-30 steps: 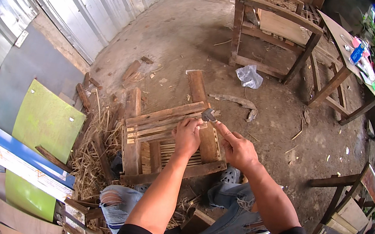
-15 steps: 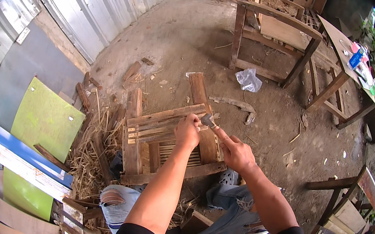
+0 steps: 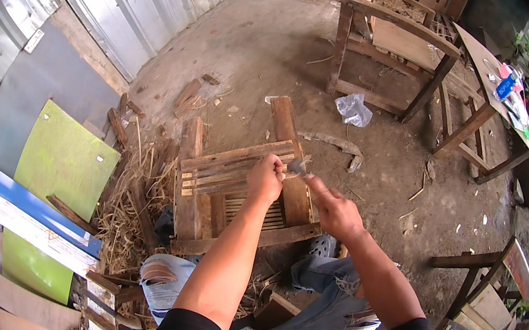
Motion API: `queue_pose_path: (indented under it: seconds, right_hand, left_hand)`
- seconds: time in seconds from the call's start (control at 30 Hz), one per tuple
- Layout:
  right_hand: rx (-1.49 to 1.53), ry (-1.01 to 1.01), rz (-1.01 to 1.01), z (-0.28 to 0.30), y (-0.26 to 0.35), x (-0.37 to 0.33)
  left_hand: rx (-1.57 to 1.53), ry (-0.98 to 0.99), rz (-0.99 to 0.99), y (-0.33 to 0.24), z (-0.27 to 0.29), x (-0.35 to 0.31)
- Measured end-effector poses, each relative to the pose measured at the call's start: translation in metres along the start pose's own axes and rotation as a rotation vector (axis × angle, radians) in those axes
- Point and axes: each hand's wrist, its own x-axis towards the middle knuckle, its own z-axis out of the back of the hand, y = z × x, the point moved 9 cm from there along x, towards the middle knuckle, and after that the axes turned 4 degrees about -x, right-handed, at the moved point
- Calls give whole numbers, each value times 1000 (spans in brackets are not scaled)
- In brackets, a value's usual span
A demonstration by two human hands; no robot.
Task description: The person uses a knife to scrape a small wooden block, then uses a hammer to drive wooden dowels into the slats of a wooden stool. The person repeatedly hammers the dowels to secure them in place.
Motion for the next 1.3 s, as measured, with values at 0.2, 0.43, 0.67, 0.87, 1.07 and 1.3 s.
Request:
queue_pose_path:
  seconds: [0.2, 0.43, 0.67, 0.87, 1.07, 1.3]
  right_hand:
    - [110, -207, 3, 15, -5, -3]
    - [-27, -15, -53, 1, -17, -2]
    - [-12, 17, -75, 1, -11, -4]
    - [-88, 96, -105, -3, -4, -1]
    - [-117, 160, -129, -8, -1, 0]
    - [-107, 146, -130, -11, 0, 0]
  left_hand:
    - [-29, 3, 18, -1, 2, -1]
    - [9, -22, -30, -2, 3, 0]
    - [-33, -43, -50, -2, 4, 0]
    - [-29, -61, -51, -6, 6, -3]
    - [1, -73, -70, -5, 7, -2]
    - [-71, -76, -68, -1, 6, -2]
